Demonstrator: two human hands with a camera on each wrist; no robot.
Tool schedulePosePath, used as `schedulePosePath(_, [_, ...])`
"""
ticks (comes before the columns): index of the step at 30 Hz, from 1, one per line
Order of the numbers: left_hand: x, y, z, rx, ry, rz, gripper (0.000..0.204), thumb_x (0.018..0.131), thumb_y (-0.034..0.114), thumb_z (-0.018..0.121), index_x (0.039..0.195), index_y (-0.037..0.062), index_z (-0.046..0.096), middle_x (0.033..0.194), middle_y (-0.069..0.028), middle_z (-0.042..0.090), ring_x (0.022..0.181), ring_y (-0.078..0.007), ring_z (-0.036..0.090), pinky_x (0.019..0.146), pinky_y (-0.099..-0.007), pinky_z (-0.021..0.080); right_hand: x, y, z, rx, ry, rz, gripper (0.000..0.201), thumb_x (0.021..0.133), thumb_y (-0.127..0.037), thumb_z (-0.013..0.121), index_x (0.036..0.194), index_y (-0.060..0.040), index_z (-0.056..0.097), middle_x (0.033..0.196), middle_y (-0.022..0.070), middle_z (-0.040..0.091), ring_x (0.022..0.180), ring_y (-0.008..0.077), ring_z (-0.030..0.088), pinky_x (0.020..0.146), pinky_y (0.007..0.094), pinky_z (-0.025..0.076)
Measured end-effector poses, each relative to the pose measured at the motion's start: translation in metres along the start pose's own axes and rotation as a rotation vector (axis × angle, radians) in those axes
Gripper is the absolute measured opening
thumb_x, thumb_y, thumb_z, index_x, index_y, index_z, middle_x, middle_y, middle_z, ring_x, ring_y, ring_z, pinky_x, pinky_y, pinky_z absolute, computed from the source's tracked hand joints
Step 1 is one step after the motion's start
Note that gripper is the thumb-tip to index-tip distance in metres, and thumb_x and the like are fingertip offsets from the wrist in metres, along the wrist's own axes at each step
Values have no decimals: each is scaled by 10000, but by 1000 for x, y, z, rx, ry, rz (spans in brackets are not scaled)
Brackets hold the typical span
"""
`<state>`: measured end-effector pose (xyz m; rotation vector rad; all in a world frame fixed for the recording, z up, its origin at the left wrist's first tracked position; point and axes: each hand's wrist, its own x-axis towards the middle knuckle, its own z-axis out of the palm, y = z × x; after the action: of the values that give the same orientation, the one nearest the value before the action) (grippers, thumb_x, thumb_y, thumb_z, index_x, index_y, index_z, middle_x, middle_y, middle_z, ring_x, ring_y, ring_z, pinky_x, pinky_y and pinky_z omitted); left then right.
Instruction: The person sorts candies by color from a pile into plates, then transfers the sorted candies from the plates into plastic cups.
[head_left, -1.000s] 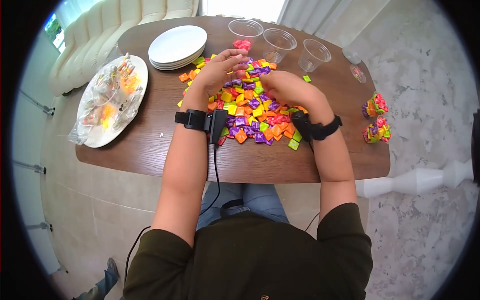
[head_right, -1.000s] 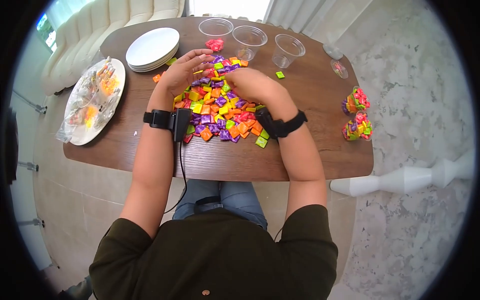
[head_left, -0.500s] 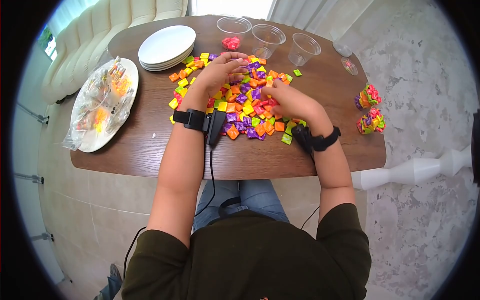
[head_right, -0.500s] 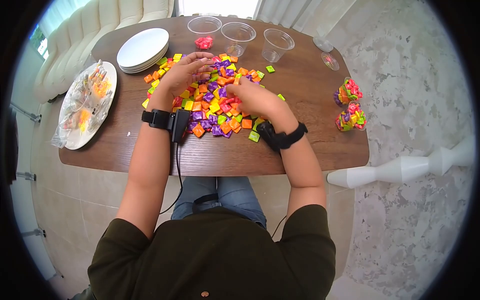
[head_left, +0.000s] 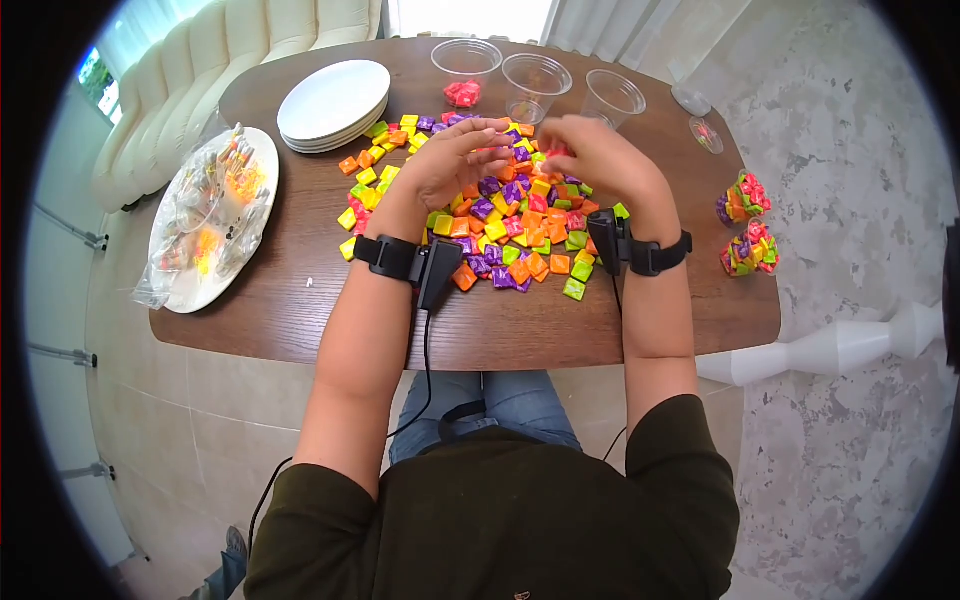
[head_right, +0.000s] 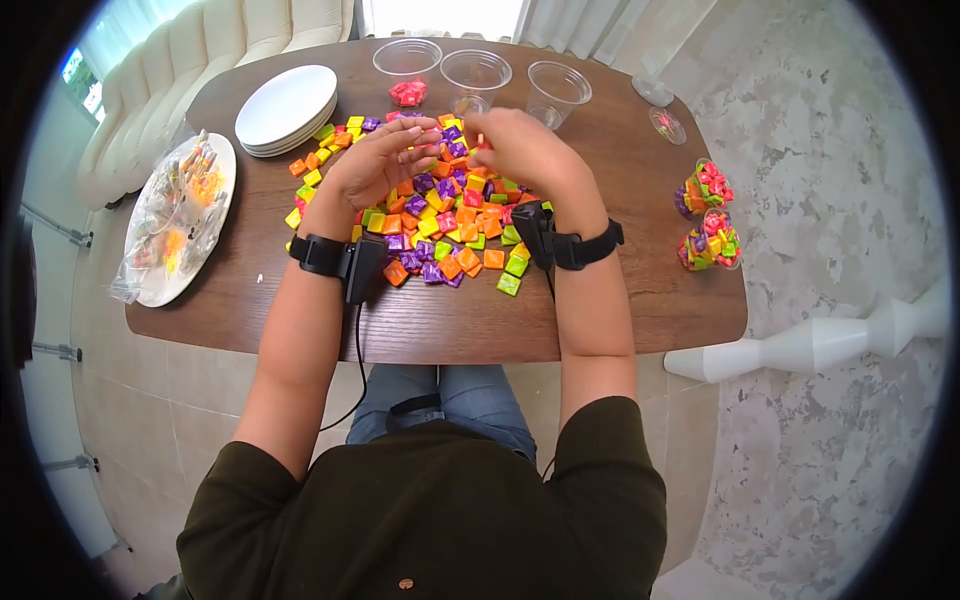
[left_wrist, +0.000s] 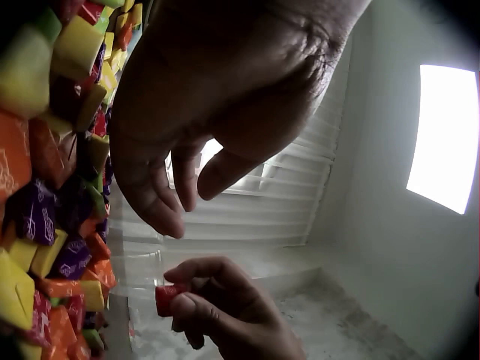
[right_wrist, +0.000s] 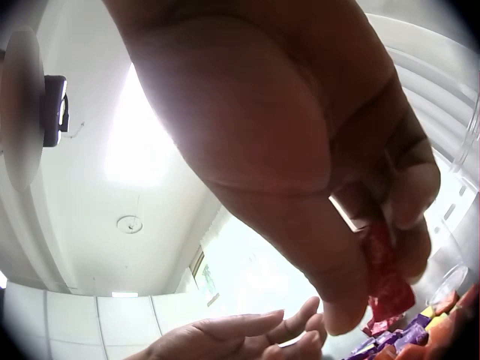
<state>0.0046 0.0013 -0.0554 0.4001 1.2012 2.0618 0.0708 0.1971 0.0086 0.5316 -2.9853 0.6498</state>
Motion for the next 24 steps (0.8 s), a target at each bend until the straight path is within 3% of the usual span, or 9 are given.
schedulePosePath(1, [1, -3, 4, -58, 3, -1, 331, 926, 260, 503, 1151, 18, 519, 1066, -91, 566, 961, -176, 579, 844, -262, 490, -2, -5, -3, 17, 130, -83, 221, 723, -122, 676, 877, -6, 568, 818, 149, 606, 745, 285, 600, 646, 372, 468])
schedulePosePath(4, [1, -9, 14, -434, -177, -271, 392, 934, 296, 480, 1170, -17, 490, 1053, -140, 551, 950, -207, 585, 832, -286, 501, -3, -27, -3, 152, 172, -110, 238, 729, -135, 676, 885, 2, 561, 846, 166, 610, 768, 307, 601, 660, 380, 467])
schedulePosePath(7, [5, -12, 11, -553, -182, -326, 416, 944, 321, 453, 1164, -32, 470, 1027, -161, 545, 834, -183, 578, 736, -266, 514, 0, -15, 0, 158, 202, -12, 230, 718, -120, 679, 885, -8, 569, 852, 162, 615, 790, 303, 603, 669, 382, 470])
schedulePosePath(8, [10, -15, 2, -700, -217, -305, 351, 950, 237, 457, 1155, -48, 448, 958, -139, 544, 692, -123, 519, 551, -194, 470, -1, -10, 3, 75, 98, 26, 230, 708, -114, 681, 884, -11, 574, 853, 159, 618, 793, 298, 605, 669, 380, 473])
schedulePosePath(11, [13, -11, -9, -813, -191, -231, 266, 938, 116, 465, 1142, -54, 447, 908, -128, 533, 612, -82, 443, 423, -142, 364, -6, -1, 16, -81, -191, 105, 230, 681, -91, 679, 873, -19, 572, 837, 146, 611, 781, 283, 603, 651, 371, 471])
schedulePosePath(12, [11, -11, -9, -844, -76, -224, 234, 915, 22, 466, 1138, -49, 450, 881, -113, 521, 607, -66, 448, 384, -132, 327, -7, -1, 23, -72, -271, 110, 227, 675, -80, 673, 863, -21, 559, 820, 138, 600, 763, 279, 596, 632, 364, 463])
schedulePosePath(17, [8, -8, -2, -717, 10, -278, 243, 922, 100, 476, 1127, -28, 470, 901, -111, 533, 602, -65, 444, 375, -131, 329, -2, 5, 42, -203, -376, 178, 254, 652, -89, 669, 868, -25, 553, 817, 137, 553, 832, 269, 560, 674, 370, 452])
schedulePosePath(23, [1, -8, 12, -328, -102, -383, 369, 950, 339, 423, 1055, -6, 497, 907, -117, 552, 592, -63, 447, 348, -95, 330, -15, -7, -5, 78, 141, -98, 295, 713, -165, 700, 913, -16, 544, 815, 111, 557, 761, 221, 559, 654, 324, 460])
schedulePosePath(24, [-1, -9, 17, -332, -135, -403, 389, 949, 366, 417, 1037, -4, 500, 904, -115, 553, 592, -61, 447, 345, -94, 329, -18, -19, -10, 253, 174, -38, 397, 661, -207, 743, 883, 10, 495, 799, 149, 573, 740, 290, 563, 649, 353, 461])
